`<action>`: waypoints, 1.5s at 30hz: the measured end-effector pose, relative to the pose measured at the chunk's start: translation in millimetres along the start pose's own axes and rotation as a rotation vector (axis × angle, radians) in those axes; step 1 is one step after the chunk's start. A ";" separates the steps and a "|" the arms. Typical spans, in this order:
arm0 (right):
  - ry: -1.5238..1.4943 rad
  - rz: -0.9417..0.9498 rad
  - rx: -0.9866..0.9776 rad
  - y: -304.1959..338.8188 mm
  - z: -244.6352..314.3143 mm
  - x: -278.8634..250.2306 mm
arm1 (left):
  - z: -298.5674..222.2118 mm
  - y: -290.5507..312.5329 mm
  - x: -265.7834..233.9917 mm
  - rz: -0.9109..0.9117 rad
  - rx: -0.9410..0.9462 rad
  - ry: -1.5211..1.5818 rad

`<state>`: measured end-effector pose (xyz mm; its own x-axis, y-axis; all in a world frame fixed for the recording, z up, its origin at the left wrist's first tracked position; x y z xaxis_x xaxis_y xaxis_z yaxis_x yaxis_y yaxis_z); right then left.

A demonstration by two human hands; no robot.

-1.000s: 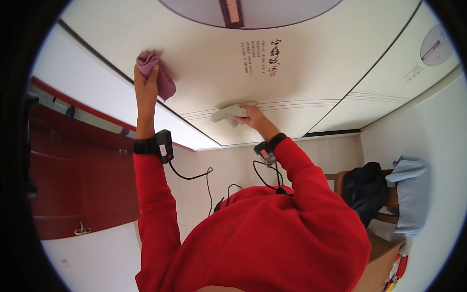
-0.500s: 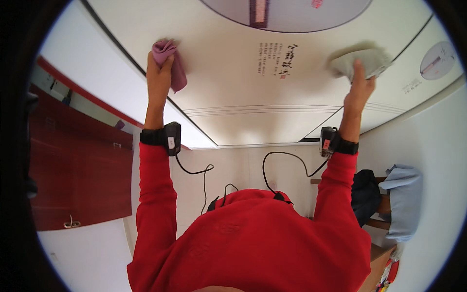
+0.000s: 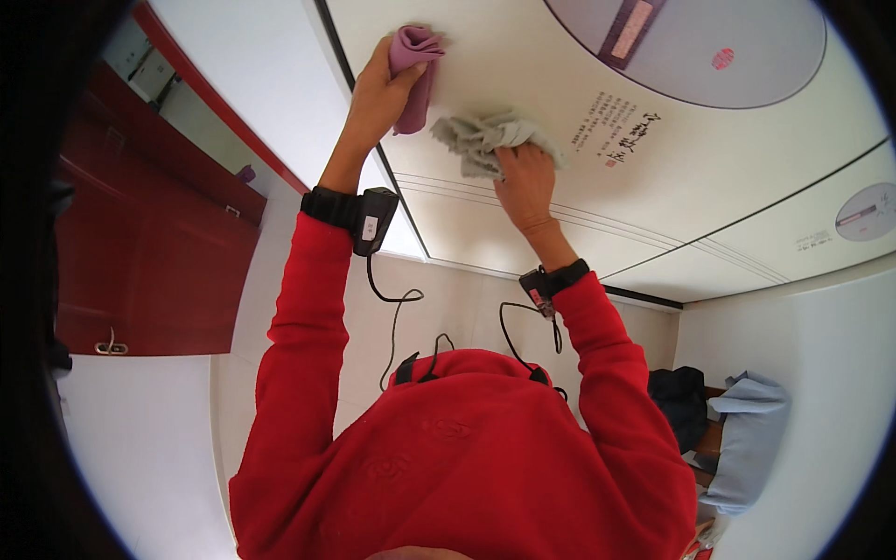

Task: The person wipes a wooden table with a purple cloth, then moves to a white wardrobe and wipes its surface with a white cloth. The person uses both cloths to clean the table and wardrobe surfaces.

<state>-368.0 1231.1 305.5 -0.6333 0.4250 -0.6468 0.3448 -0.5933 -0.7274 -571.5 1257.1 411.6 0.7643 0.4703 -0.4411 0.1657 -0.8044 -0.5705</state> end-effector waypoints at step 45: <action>-1.997 -0.072 1.531 72.3 2.3 214.4 | -6.8 4.0 8.7 0.106 0.005 -0.058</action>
<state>-480.5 1277.8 114.7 -0.5175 0.1723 0.8382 0.3813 -0.8304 0.4062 -560.0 1255.4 410.2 0.7398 0.4033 -0.5386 0.0831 -0.8491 -0.5217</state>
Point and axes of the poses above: each hand's wrist, its own y-axis away from the middle knuckle, its own x-axis out of the palm, z = x × y, the point moved 8 cm from there along -y, towards the middle knuckle, and after that the axes turned 5 degrees about -y, right-handed, at the moved point
